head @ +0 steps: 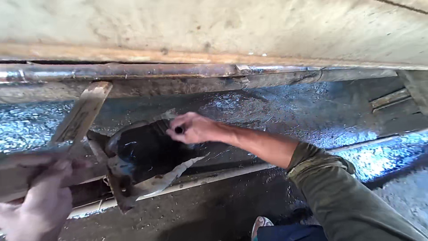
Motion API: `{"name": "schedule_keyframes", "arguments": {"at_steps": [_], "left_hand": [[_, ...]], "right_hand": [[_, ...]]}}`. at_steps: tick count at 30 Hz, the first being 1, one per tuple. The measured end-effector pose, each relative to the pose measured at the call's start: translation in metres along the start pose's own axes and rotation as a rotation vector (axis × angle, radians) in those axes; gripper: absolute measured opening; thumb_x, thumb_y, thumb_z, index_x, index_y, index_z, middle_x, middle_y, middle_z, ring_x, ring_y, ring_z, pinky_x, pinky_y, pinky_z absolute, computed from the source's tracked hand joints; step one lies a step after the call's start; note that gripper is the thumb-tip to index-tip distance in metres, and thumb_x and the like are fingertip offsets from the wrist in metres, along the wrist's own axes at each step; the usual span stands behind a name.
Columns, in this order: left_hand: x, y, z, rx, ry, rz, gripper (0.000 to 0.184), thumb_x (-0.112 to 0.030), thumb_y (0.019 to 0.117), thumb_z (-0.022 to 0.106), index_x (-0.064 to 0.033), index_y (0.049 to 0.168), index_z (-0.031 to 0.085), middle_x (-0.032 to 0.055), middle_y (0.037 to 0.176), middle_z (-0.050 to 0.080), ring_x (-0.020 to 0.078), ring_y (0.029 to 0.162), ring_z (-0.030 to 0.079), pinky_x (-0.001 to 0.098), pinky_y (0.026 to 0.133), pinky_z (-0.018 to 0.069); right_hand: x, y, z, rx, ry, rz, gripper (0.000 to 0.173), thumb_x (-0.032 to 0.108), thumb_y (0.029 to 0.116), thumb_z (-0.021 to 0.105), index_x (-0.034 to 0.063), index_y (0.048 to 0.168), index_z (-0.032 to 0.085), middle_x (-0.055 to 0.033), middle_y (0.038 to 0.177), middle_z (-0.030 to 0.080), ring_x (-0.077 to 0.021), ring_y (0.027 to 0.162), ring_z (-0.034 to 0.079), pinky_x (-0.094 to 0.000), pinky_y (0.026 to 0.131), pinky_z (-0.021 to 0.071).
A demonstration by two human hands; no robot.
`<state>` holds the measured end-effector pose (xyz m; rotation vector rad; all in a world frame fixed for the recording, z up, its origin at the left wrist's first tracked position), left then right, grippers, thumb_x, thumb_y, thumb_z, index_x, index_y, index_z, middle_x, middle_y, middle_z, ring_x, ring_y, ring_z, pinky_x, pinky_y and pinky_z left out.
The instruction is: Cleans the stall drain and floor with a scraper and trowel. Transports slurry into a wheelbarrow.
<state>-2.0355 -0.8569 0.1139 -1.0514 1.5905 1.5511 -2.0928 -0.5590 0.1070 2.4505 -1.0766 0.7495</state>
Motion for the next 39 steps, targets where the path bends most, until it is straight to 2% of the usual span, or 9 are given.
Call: {"name": "schedule_keyframes", "arguments": {"at_steps": [2,6,11,15,19,26,29,35,39], "left_hand": [[0.006,-0.002,-0.004,0.033,-0.045,-0.029,0.007,-0.02,0.0988,0.056,-0.0217,0.102,0.062,-0.0123,0.085,0.068,0.0065,0.077,0.069,0.0246,0.075,0.0607],[0.023,-0.011,-0.014,-0.203,-0.045,-0.248,0.025,-0.011,0.1005,0.04,-0.0257,0.084,0.053,-0.0177,0.06,0.05,-0.0011,0.052,0.05,0.0148,0.055,0.0469],[0.028,-0.015,-0.023,-0.256,-0.003,-0.21,0.03,-0.019,0.107,0.037,-0.0262,0.08,0.048,-0.0181,0.058,0.043,-0.001,0.049,0.045,0.0149,0.054,0.0437],[0.027,-0.013,-0.024,-0.261,0.006,-0.201,0.027,-0.016,0.1057,0.038,-0.0249,0.083,0.05,-0.0178,0.059,0.044,-0.0009,0.051,0.047,0.015,0.055,0.0452],[0.024,-0.011,-0.022,-0.263,0.01,-0.206,0.027,-0.016,0.1067,0.038,-0.0246,0.083,0.049,-0.0174,0.059,0.045,-0.0002,0.05,0.047,0.0154,0.055,0.0463],[0.047,-0.018,-0.036,-0.231,0.002,-0.165,0.031,-0.021,0.109,0.038,-0.0244,0.08,0.049,-0.0166,0.061,0.043,0.0006,0.053,0.047,0.0177,0.059,0.0469],[0.062,-0.023,-0.045,-0.18,-0.077,-0.118,0.033,-0.023,0.109,0.038,-0.0255,0.078,0.049,-0.0166,0.062,0.044,0.0009,0.056,0.048,0.0189,0.063,0.048],[0.055,-0.017,-0.043,-0.266,-0.01,-0.214,0.035,-0.014,0.1063,0.032,-0.025,0.076,0.046,-0.0164,0.058,0.041,0.0014,0.051,0.045,0.0189,0.058,0.0463],[0.041,-0.014,-0.036,-0.31,0.04,-0.237,0.033,-0.018,0.1082,0.031,-0.024,0.08,0.046,-0.0167,0.06,0.044,0.0005,0.054,0.048,0.0178,0.063,0.0497]], "right_hand": [[-0.007,-0.016,-0.002,0.117,-0.093,0.084,0.017,0.017,0.0965,0.069,0.0026,0.103,0.075,-0.0158,0.099,0.072,-0.0303,0.094,0.07,-0.0493,0.084,0.0561],[-0.177,-0.103,-0.051,0.263,-0.389,0.842,0.034,0.023,0.1034,0.06,-0.0063,0.117,0.069,-0.0312,0.127,0.063,-0.0483,0.122,0.06,-0.0657,0.102,0.0472],[-0.295,-0.194,-0.117,0.159,-0.498,1.17,0.037,0.026,0.1026,0.059,-0.0003,0.128,0.066,-0.0286,0.138,0.058,-0.0455,0.13,0.056,-0.0655,0.105,0.0444],[-0.269,-0.137,-0.106,0.21,-0.501,0.964,0.046,0.041,0.1058,0.052,0.0032,0.126,0.069,-0.026,0.127,0.066,-0.043,0.128,0.059,-0.0616,0.109,0.0428],[-0.197,-0.055,-0.068,0.22,-0.394,0.73,0.046,0.044,0.105,0.051,0.0035,0.111,0.072,-0.0233,0.111,0.071,-0.0417,0.112,0.067,-0.0654,0.095,0.05],[-0.004,0.025,0.02,0.068,0.002,-0.015,0.021,0.026,0.0992,0.068,0.0075,0.102,0.077,-0.0077,0.09,0.074,-0.0204,0.087,0.072,-0.0435,0.08,0.0588],[0.018,0.011,0.017,0.135,-0.024,-0.064,0.018,0.019,0.0985,0.066,0.0034,0.102,0.074,-0.0139,0.095,0.072,-0.0279,0.091,0.07,-0.0465,0.08,0.0552],[-0.25,-0.115,-0.075,0.213,-0.473,0.96,0.033,0.02,0.1032,0.059,-0.0015,0.128,0.067,-0.0285,0.136,0.06,-0.0465,0.129,0.056,-0.0643,0.108,0.043],[-0.287,-0.144,-0.114,0.219,-0.495,1.061,0.037,0.029,0.1037,0.058,0.0036,0.129,0.067,-0.0266,0.128,0.066,-0.0447,0.124,0.061,-0.0644,0.104,0.0456]]}}
Point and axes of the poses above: each hand's wrist, its own y-axis towards the middle knuckle, its own z-axis out of the palm, x = y × z, the point moved 6 cm from there along y, towards the middle knuckle
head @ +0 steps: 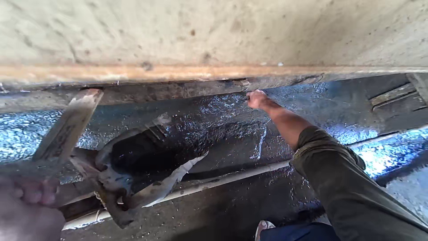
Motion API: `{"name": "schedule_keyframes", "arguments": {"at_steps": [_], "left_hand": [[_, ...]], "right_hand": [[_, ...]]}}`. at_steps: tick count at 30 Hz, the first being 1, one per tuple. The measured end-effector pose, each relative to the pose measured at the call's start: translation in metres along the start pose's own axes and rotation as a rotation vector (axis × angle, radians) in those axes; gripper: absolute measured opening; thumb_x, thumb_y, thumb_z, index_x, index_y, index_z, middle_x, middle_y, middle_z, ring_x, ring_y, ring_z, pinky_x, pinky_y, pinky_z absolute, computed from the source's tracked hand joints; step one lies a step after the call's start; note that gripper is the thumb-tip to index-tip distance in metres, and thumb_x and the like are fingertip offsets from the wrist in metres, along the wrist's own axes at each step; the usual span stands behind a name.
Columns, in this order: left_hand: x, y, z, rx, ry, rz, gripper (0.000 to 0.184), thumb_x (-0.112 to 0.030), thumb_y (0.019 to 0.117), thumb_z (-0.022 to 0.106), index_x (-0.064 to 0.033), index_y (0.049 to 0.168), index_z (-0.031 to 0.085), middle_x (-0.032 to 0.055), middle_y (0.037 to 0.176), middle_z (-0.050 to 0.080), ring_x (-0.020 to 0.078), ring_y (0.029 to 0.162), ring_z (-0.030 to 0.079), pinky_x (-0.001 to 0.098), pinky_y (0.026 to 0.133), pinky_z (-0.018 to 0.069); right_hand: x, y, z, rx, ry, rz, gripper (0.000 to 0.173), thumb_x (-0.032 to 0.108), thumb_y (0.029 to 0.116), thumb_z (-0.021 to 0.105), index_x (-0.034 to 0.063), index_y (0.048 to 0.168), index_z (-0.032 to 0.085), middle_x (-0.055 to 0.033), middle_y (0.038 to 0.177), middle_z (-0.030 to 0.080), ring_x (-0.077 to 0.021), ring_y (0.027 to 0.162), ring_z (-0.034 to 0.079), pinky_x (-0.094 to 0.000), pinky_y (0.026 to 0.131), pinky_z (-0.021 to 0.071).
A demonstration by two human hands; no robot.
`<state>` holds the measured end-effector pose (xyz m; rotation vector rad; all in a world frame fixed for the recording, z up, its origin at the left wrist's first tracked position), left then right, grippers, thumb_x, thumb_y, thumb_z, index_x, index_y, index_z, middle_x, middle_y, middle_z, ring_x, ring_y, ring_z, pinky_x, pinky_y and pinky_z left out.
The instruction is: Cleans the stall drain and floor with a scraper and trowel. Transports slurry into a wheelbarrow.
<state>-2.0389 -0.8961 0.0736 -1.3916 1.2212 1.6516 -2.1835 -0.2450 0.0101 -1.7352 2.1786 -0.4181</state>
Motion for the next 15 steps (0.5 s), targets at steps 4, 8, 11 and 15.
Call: {"name": "schedule_keyframes", "arguments": {"at_steps": [4,8,11,15], "left_hand": [[-0.002,0.0,0.004,-0.023,0.017,0.004,0.034,-0.021,0.11,0.033,-0.0232,0.078,0.046,-0.0158,0.059,0.041,0.0006,0.052,0.046,0.017,0.061,0.0478],[0.01,0.001,-0.002,-0.022,0.018,0.035,0.032,-0.022,0.1098,0.036,-0.0222,0.08,0.047,-0.0156,0.061,0.042,0.0005,0.052,0.046,0.0169,0.059,0.0473],[0.01,0.0,-0.002,-0.014,-0.015,0.022,0.032,-0.013,0.1073,0.035,-0.0219,0.079,0.047,-0.0153,0.062,0.043,0.0011,0.054,0.047,0.0178,0.062,0.0485],[0.016,-0.001,-0.01,-0.047,0.025,-0.026,0.034,-0.006,0.1034,0.031,-0.0217,0.078,0.046,-0.0155,0.063,0.045,0.0003,0.056,0.049,0.0181,0.066,0.0493]], "right_hand": [[0.087,-0.023,-0.021,0.047,0.054,-0.181,0.049,0.046,0.1085,0.041,0.015,0.141,0.061,-0.0198,0.131,0.067,-0.0412,0.124,0.063,-0.068,0.102,0.0453],[0.206,-0.059,-0.026,-0.059,0.15,-0.574,0.04,0.042,0.1039,0.055,0.0057,0.106,0.073,-0.019,0.102,0.073,-0.0378,0.103,0.069,-0.063,0.091,0.0516],[0.29,-0.119,-0.027,-0.13,0.324,-0.887,0.031,0.037,0.101,0.064,0.009,0.106,0.077,-0.012,0.096,0.075,-0.028,0.095,0.072,-0.0537,0.088,0.0565],[0.335,-0.207,-0.039,-0.125,0.434,-1.223,0.02,0.021,0.0996,0.065,0.0042,0.103,0.076,-0.0123,0.095,0.073,-0.0255,0.091,0.07,-0.044,0.082,0.0547]]}}
Point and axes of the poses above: each hand's wrist, its own y-axis towards the middle knuckle, its own z-axis out of the palm, x = y × z, the point moved 6 cm from there along y, towards the middle knuckle
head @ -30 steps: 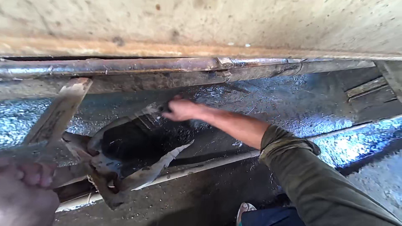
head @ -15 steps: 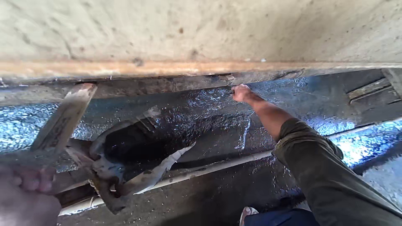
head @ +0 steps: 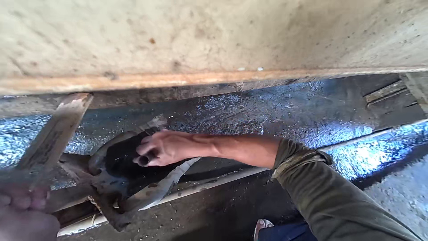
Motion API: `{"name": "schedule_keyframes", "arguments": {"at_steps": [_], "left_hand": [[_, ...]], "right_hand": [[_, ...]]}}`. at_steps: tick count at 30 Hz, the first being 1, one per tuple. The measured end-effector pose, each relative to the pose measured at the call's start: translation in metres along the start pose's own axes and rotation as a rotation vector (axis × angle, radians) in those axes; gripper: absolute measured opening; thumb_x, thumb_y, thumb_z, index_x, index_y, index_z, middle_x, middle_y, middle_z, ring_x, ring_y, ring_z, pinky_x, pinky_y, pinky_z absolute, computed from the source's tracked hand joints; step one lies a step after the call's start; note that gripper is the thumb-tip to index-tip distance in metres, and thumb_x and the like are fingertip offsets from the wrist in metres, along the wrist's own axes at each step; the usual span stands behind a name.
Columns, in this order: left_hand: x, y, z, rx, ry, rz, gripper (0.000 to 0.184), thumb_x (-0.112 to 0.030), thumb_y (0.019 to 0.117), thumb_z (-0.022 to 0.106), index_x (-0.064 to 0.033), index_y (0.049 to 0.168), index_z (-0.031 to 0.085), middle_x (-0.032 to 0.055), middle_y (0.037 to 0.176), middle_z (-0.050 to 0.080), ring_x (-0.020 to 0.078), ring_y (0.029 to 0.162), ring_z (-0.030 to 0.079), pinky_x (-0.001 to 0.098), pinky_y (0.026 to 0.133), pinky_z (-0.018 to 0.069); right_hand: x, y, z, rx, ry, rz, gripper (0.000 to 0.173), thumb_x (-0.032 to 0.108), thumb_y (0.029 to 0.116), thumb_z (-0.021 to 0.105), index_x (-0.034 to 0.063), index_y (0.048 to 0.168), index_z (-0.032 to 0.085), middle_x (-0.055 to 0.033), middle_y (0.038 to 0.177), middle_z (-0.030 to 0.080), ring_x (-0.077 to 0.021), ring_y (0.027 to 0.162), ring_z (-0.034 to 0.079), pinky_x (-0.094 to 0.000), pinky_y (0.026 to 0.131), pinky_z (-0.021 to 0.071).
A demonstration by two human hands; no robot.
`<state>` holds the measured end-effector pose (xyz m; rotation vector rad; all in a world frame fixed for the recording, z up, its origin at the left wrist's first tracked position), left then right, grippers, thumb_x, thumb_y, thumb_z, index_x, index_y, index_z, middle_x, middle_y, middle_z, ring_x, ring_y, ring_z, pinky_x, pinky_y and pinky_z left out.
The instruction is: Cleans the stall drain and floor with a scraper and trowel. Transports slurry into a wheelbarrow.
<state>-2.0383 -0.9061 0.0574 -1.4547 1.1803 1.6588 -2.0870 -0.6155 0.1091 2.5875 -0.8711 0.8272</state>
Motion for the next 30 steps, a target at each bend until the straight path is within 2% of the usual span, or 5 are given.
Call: {"name": "schedule_keyframes", "arguments": {"at_steps": [6,9,14,24,30], "left_hand": [[-0.034,-0.01,0.011,-0.059,-0.02,0.014,0.033,-0.011,0.1066,0.031,-0.021,0.078,0.044,-0.0126,0.056,0.04,0.0043,0.049,0.046,0.0207,0.057,0.0478],[-0.055,-0.017,0.022,-0.072,-0.013,0.094,0.029,-0.01,0.1045,0.036,-0.0212,0.08,0.047,-0.0124,0.058,0.043,0.0056,0.051,0.049,0.0229,0.058,0.0493],[-0.062,-0.019,0.031,-0.099,-0.01,0.096,0.023,-0.012,0.105,0.041,-0.0209,0.085,0.046,-0.0128,0.06,0.044,0.0049,0.05,0.048,0.0225,0.055,0.0498],[-0.059,-0.014,0.04,-0.168,0.023,0.049,0.013,-0.016,0.1055,0.046,-0.0194,0.093,0.048,-0.0133,0.063,0.045,0.0028,0.052,0.049,0.021,0.055,0.0498],[-0.079,-0.016,0.051,-0.155,0.048,0.07,0.008,-0.016,0.1023,0.049,-0.0191,0.096,0.048,-0.0133,0.066,0.045,0.0036,0.054,0.05,0.0236,0.056,0.0504]], "right_hand": [[-0.217,-0.125,-0.068,0.191,-0.378,1.0,0.031,0.016,0.1036,0.058,-0.0016,0.127,0.068,-0.0266,0.133,0.064,-0.0457,0.127,0.058,-0.0656,0.107,0.0435],[-0.279,-0.182,-0.106,0.194,-0.394,1.227,0.04,0.028,0.1077,0.048,0.0008,0.133,0.063,-0.0291,0.13,0.064,-0.0488,0.124,0.06,-0.0712,0.101,0.0445],[-0.233,-0.105,-0.092,0.097,-0.331,0.897,0.048,0.041,0.1092,0.045,0.0075,0.14,0.061,-0.0234,0.136,0.063,-0.0408,0.132,0.057,-0.0661,0.11,0.0399],[0.004,0.021,0.007,0.071,-0.046,-0.01,0.018,0.022,0.0982,0.067,0.0073,0.105,0.076,-0.0107,0.098,0.073,-0.0246,0.093,0.07,-0.0459,0.083,0.0562],[-0.214,-0.096,-0.068,0.143,-0.394,0.939,0.035,0.019,0.1049,0.055,0.0002,0.134,0.063,-0.0294,0.137,0.06,-0.0493,0.13,0.055,-0.0714,0.105,0.0421]]}}
Point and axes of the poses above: each hand's wrist, its own y-axis towards the middle knuckle, its own z-axis out of the palm, x = y × z, the point moved 6 cm from there along y, towards the middle knuckle
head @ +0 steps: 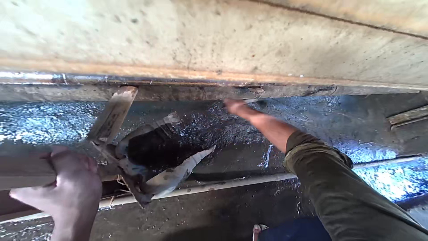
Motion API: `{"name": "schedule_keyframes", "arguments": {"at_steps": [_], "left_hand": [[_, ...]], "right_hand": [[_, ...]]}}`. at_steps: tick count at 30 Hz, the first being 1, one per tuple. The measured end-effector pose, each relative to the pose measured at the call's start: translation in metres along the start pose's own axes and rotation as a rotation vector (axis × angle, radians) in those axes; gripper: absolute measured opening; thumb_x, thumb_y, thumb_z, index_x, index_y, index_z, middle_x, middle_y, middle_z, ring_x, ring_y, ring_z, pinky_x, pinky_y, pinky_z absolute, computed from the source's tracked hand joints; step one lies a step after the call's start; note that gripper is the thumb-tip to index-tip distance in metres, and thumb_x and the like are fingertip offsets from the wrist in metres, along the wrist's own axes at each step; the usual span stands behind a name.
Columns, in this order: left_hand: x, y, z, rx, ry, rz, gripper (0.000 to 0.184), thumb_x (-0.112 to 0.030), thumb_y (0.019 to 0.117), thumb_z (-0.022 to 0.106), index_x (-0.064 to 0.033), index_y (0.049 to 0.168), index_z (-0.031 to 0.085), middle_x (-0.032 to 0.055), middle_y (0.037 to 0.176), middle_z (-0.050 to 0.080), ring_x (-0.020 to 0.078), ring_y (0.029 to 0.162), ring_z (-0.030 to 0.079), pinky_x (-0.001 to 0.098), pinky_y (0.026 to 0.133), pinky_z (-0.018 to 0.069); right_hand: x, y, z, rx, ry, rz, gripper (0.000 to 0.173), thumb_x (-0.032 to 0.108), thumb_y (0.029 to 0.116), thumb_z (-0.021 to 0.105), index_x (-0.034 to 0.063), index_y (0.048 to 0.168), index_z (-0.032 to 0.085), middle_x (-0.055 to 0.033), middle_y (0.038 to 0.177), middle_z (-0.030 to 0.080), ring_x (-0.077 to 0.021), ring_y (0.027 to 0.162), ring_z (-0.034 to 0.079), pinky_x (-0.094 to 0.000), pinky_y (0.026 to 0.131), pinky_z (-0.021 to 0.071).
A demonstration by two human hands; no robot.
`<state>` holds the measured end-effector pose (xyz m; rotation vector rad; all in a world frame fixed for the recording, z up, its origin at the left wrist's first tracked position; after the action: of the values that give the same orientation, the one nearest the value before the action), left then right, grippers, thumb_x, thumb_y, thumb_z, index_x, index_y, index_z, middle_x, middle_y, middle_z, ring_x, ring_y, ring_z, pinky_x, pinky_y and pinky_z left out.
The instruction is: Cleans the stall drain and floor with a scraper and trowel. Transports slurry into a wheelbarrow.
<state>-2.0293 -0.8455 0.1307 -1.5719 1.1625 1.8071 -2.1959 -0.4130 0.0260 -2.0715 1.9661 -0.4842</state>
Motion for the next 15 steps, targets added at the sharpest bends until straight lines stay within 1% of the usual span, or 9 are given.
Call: {"name": "schedule_keyframes", "arguments": {"at_steps": [2,4,6,7,9,10,11,13,15], "left_hand": [[-0.004,-0.003,0.001,-0.002,0.019,-0.003,0.007,-0.015,0.1015,0.049,-0.0202,0.096,0.047,-0.014,0.066,0.046,0.0036,0.054,0.051,0.0239,0.055,0.0508],[-0.008,-0.004,0.002,0.001,0.042,-0.001,0.005,-0.018,0.1017,0.05,-0.0199,0.098,0.047,-0.0137,0.067,0.047,0.0039,0.054,0.051,0.0249,0.055,0.051],[-0.01,-0.006,0.005,0.008,0.038,0.004,0.004,-0.019,0.1009,0.051,-0.0204,0.098,0.047,-0.0141,0.068,0.047,0.0036,0.055,0.051,0.0247,0.055,0.0508],[-0.009,-0.007,0.005,0.008,0.026,-0.002,0.005,-0.019,0.1011,0.051,-0.0208,0.099,0.047,-0.0142,0.068,0.047,0.0034,0.055,0.051,0.0242,0.055,0.0506],[-0.008,-0.007,0.005,-0.005,0.02,-0.016,0.006,-0.019,0.102,0.051,-0.0212,0.099,0.047,-0.0138,0.068,0.047,0.0034,0.054,0.05,0.0239,0.055,0.0505],[-0.007,-0.007,0.004,-0.013,0.026,-0.022,0.005,-0.02,0.1024,0.051,-0.0208,0.099,0.047,-0.0134,0.069,0.048,0.0035,0.055,0.051,0.0241,0.055,0.0508],[-0.005,-0.007,0.004,-0.017,0.032,-0.025,0.005,-0.02,0.1025,0.052,-0.0204,0.099,0.048,-0.013,0.069,0.048,0.0038,0.055,0.051,0.0247,0.055,0.0511],[0.0,-0.007,0.001,-0.017,0.039,-0.034,0.004,-0.02,0.1028,0.052,-0.0182,0.102,0.049,-0.0118,0.071,0.049,0.0043,0.057,0.052,0.0257,0.058,0.0524],[0.005,-0.008,-0.001,-0.019,0.051,-0.033,0.006,-0.021,0.1041,0.052,-0.0158,0.107,0.05,-0.0118,0.072,0.051,0.0027,0.058,0.054,0.0237,0.06,0.053]], "right_hand": [[-0.075,0.024,0.004,0.0,-0.036,0.111,0.041,0.022,0.1076,0.049,-0.0019,0.14,0.058,-0.0303,0.144,0.056,-0.0483,0.137,0.05,-0.0697,0.111,0.0365],[-0.085,0.03,-0.004,-0.015,-0.046,0.061,0.043,0.024,0.1086,0.046,-0.0013,0.141,0.057,-0.0277,0.147,0.054,-0.0429,0.141,0.048,-0.064,0.116,0.0339],[-0.047,0.028,-0.012,-0.006,0.044,-0.091,0.046,0.025,0.1125,0.04,-0.0035,0.146,0.052,-0.0281,0.151,0.05,-0.0411,0.146,0.043,-0.0588,0.121,0.0285],[-0.022,0.027,-0.013,-0.002,0.094,-0.162,0.046,0.027,0.1127,0.04,-0.0034,0.146,0.052,-0.0282,0.15,0.051,-0.0411,0.144,0.044,-0.0587,0.121,0.0293],[0.038,0.021,-0.017,0.009,0.145,-0.284,0.045,0.031,0.1108,0.045,-0.0003,0.14,0.058,-0.027,0.138,0.061,-0.041,0.133,0.056,-0.0615,0.113,0.0389],[0.071,0.016,-0.017,0.05,0.145,-0.346,0.042,0.032,0.11,0.046,0.001,0.134,0.062,-0.0261,0.127,0.066,-0.041,0.122,0.062,-0.0633,0.105,0.0449],[0.104,0.007,-0.018,0.064,0.132,-0.428,0.037,0.032,0.1081,0.05,0.0024,0.124,0.067,-0.0233,0.114,0.069,-0.0394,0.11,0.067,-0.0635,0.094,0.0495],[0.167,-0.022,-0.018,0.023,0.158,-0.612,0.032,0.032,0.1037,0.059,0.0053,0.113,0.073,-0.0176,0.104,0.073,-0.0343,0.102,0.07,-0.0602,0.092,0.0532],[0.22,-0.066,-0.014,-0.093,0.284,-0.851,0.023,0.029,0.0994,0.067,0.0075,0.1,0.076,-0.01,0.089,0.073,-0.0246,0.086,0.071,-0.0492,0.08,0.0578]]}}
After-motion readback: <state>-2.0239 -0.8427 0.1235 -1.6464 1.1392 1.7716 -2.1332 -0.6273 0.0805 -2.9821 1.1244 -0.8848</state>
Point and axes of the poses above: each hand's wrist, its own y-axis towards the middle knuckle, its own z-axis out of the palm, x = y × z, the point moved 6 cm from there along y, towards the middle knuckle
